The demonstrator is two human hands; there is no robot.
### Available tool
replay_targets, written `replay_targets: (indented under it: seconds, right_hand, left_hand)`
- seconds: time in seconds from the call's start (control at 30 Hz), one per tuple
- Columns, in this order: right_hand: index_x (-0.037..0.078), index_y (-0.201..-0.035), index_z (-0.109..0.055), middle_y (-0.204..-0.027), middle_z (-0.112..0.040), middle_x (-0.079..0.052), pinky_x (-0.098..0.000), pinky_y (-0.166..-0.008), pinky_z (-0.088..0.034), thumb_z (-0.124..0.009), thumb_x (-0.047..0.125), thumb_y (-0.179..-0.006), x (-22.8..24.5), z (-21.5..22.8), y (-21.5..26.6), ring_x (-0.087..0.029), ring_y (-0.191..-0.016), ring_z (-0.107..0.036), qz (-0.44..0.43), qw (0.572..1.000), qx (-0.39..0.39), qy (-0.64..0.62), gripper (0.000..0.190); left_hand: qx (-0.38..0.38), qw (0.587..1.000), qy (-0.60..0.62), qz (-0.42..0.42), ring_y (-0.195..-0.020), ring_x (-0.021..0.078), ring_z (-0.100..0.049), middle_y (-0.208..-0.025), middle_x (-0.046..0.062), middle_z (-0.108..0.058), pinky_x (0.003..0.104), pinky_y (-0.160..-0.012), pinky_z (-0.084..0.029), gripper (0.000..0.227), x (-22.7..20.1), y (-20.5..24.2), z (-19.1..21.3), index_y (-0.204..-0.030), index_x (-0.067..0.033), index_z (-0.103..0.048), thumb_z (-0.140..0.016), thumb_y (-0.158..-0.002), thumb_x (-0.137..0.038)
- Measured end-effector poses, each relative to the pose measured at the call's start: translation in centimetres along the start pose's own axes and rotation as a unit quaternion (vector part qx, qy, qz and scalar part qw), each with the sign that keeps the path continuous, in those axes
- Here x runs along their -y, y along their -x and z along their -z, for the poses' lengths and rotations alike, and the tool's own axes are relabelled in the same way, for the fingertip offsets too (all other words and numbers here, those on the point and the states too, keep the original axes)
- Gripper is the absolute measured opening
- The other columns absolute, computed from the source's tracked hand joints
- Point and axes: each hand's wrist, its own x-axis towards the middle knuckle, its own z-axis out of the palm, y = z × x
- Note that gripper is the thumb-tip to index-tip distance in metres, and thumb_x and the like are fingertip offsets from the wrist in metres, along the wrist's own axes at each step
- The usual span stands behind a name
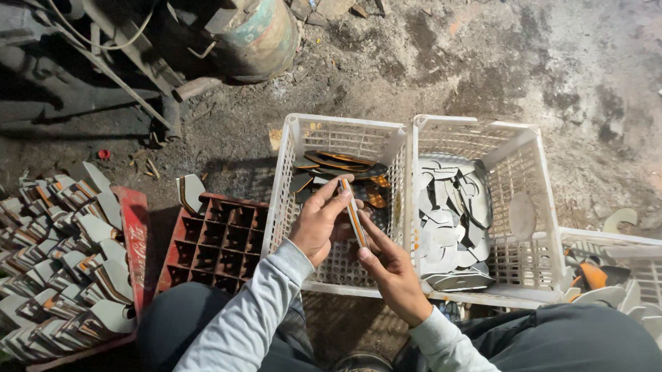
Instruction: The person sits on the floor and sorts small metal parts from a white plastic crate into a red crate with compartments. They pick up individual pieces, inspect them, and place them into the red crate.
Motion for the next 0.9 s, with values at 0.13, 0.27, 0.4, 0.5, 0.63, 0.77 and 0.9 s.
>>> replay_targets:
  seconds: [0.13, 0.27, 0.4, 0.5, 0.63, 0.77, 0.9]
  right_hand:
    - [0.001, -0.161, -0.032, -0.167, -0.036, -0.014, -0.0336, -0.122, -0.026, -0.059, 0.012, -0.102, 1.5, 0.6, -0.3, -0.02, -0.153, -0.034, 0.027, 0.989, 0.068, 0.126, 0.065]
    - [0.001, -0.159, -0.033, -0.163, -0.044, -0.015, -0.0341, -0.123, -0.031, -0.065, 0.007, -0.097, 2.6, 0.3, -0.2, -0.021, -0.15, -0.041, 0.012, 0.978, 0.082, 0.191, 0.07]
    - [0.001, -0.158, -0.034, -0.161, -0.047, -0.015, -0.0316, -0.115, -0.037, -0.064, -0.001, -0.093, 2.2, -0.4, 0.2, -0.02, -0.145, -0.044, 0.001, 0.986, 0.057, 0.159, 0.072]
    - [0.001, -0.158, -0.038, -0.156, -0.052, -0.017, -0.0304, -0.112, -0.041, -0.063, -0.005, -0.09, 1.5, -0.7, 0.2, -0.021, -0.14, -0.049, 0.05, 0.976, 0.051, 0.206, 0.073]
    - [0.006, -0.156, -0.043, -0.133, -0.064, -0.015, -0.029, -0.102, -0.048, -0.068, -0.004, -0.086, 1.4, -1.5, -0.3, -0.028, -0.12, -0.063, 0.064, 0.934, 0.029, 0.349, 0.076]
    - [0.012, -0.154, -0.045, -0.134, -0.06, -0.016, -0.0339, -0.089, -0.053, -0.07, -0.001, -0.086, 1.4, -3.2, -0.8, -0.035, -0.107, -0.064, 0.013, 0.917, 0.032, 0.397, 0.074]
    - [0.007, -0.156, -0.033, -0.142, -0.049, -0.024, -0.046, -0.107, -0.044, -0.075, 0.004, -0.078, 0.8, -3.7, -1.0, -0.043, -0.129, -0.051, 0.174, 0.879, 0.031, 0.442, 0.089]
  left_hand:
    - [-0.012, 0.999, 0.019, -0.032, -0.095, 0.0208, -0.073, -0.106, 0.009, -0.069, 0.039, -0.073, -0.066, 0.039, -1.2, -0.1, 0.8, -0.138, -0.0078, -0.058, -0.059, -0.102, -0.021]
    - [0.006, 0.999, 0.01, -0.039, -0.098, 0.0198, -0.073, -0.108, 0.009, -0.07, 0.038, -0.078, -0.067, 0.039, -2.2, 0.8, 0.6, -0.139, -0.0101, -0.058, -0.059, -0.103, -0.023]
    - [0.026, 0.999, -0.018, -0.023, -0.096, 0.0188, -0.073, -0.104, 0.007, -0.068, 0.038, -0.074, -0.066, 0.038, -2.9, 1.4, 0.6, -0.138, -0.012, -0.057, -0.057, -0.102, -0.024]
    - [0.033, 0.998, -0.008, -0.06, -0.094, 0.0198, -0.073, -0.103, 0.009, -0.069, 0.036, -0.074, -0.065, 0.038, -2.8, 1.6, 0.4, -0.138, -0.0078, -0.058, -0.059, -0.103, -0.022]
    - [-0.026, 0.971, -0.207, -0.114, -0.087, 0.0208, -0.073, -0.101, 0.009, -0.07, 0.038, -0.066, -0.064, 0.044, -3.8, 2.1, 0.1, -0.136, -0.0072, -0.058, -0.064, -0.095, -0.023]
    - [-0.091, 0.867, -0.435, -0.226, -0.087, 0.0247, -0.077, -0.095, 0.016, -0.077, 0.039, -0.08, -0.061, 0.042, -4.6, 2.5, 1.7, -0.127, -0.0038, -0.067, -0.07, -0.086, -0.013]
    - [-0.093, 0.783, -0.507, -0.349, -0.102, 0.0283, -0.076, -0.11, 0.018, -0.076, 0.039, -0.089, -0.06, 0.038, -8.6, 2.3, 7.2, -0.127, -0.005, -0.064, -0.066, -0.089, -0.005]
